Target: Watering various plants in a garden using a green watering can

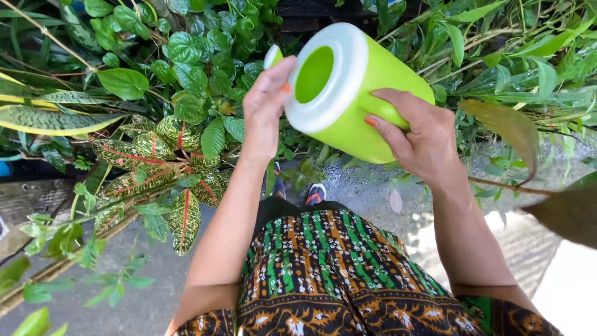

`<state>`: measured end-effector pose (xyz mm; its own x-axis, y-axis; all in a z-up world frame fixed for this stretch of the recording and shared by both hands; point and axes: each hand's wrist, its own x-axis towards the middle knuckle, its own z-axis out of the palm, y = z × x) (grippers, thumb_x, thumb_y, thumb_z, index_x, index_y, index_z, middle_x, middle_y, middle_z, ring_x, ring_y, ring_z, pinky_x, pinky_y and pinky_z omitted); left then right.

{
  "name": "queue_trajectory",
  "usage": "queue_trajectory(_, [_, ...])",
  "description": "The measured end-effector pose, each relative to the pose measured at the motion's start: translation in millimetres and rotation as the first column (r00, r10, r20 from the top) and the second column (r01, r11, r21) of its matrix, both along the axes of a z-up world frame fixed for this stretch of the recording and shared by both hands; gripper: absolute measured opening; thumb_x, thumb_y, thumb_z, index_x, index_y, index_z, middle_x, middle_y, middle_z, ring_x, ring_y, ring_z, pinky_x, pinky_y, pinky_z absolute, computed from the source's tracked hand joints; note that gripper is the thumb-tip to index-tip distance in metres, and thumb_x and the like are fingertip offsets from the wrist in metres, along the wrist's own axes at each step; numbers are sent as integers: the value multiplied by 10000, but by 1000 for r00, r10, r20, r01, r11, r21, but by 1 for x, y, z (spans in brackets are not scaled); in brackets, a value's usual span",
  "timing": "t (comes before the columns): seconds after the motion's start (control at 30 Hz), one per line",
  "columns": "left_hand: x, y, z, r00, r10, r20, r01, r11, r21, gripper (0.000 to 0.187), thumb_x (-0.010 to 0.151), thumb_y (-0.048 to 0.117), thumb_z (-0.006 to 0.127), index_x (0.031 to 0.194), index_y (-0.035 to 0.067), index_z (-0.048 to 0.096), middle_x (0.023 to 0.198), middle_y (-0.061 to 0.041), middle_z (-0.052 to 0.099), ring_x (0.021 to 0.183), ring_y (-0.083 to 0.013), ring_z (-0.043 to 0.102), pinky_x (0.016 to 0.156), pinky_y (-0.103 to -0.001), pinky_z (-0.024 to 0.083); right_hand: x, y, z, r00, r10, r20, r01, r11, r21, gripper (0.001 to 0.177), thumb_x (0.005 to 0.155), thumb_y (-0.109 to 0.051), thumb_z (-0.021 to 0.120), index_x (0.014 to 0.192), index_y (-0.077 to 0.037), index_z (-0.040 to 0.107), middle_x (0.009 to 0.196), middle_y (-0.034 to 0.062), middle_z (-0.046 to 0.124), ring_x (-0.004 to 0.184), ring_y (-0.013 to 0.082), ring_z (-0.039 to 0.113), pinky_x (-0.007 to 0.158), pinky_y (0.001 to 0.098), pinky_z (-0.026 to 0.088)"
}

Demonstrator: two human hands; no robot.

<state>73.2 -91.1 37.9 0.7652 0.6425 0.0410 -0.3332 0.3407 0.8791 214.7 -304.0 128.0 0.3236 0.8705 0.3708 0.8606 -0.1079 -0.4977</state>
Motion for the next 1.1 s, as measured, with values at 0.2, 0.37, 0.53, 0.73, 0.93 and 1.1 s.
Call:
queue_trajectory(0.2, [-28,-28,-16,959,269,88,-263,962,-78,451,864,251,705,1242,5,678,1261,-122,689,1190,-218,633,1048,-353,475,-15,-4,-4,986,108,-125,-110,994,-14,288,1043,-173,695,1268,6,670,1159,133,743,859,216,701,761,345,558])
queue_trajectory(0.37, [-50,-58,-76,966,223,-135,-243,957,-159,444,944,318,591,1320,83,621,1308,-160,616,1269,-295,560,1122,-474,391,-27,1,-27,903,68,-424,-107,992,-69,195,962,5,709,1156,27,700,736,227,696,617,363,688,552,440,523])
queue_trajectory(0.53, [-59,-88,-105,950,203,-236,-266,924,-276,473,941,302,574,1347,61,599,1329,-155,610,1275,-267,570,1097,-427,424,-38,-17,-34,904,5,-428,-102,973,-205,151,976,-4,682,1117,42,709,668,227,685,509,319,652,504,384,513])
queue_trajectory(0.73, [-58,-88,-102,950,222,-217,-280,916,-286,516,919,302,636,1363,49,564,1298,-184,603,1185,-279,621,1038,-410,499,-51,-31,-33,930,-11,-367,-32,993,-110,213,946,-79,745,1158,-75,719,769,150,733,694,342,734,580,394,552])
queue_trajectory(0.93, [-47,-82,-104,968,149,-203,-216,905,-367,545,907,291,655,1371,31,539,1291,-194,586,1150,-273,623,992,-392,531,-58,-24,-25,934,-77,-349,36,992,-121,230,914,-46,751,1141,-75,729,800,168,744,730,382,738,608,441,563])
queue_trajectory(1.1, [-43,-61,-72,961,-53,-271,-34,952,-305,633,913,353,648,1457,72,487,1352,-213,522,1218,-293,595,1050,-413,514,-58,-14,-14,909,-250,-335,171,953,-249,196,963,-107,727,1157,-81,719,748,163,729,698,363,726,625,446,561])
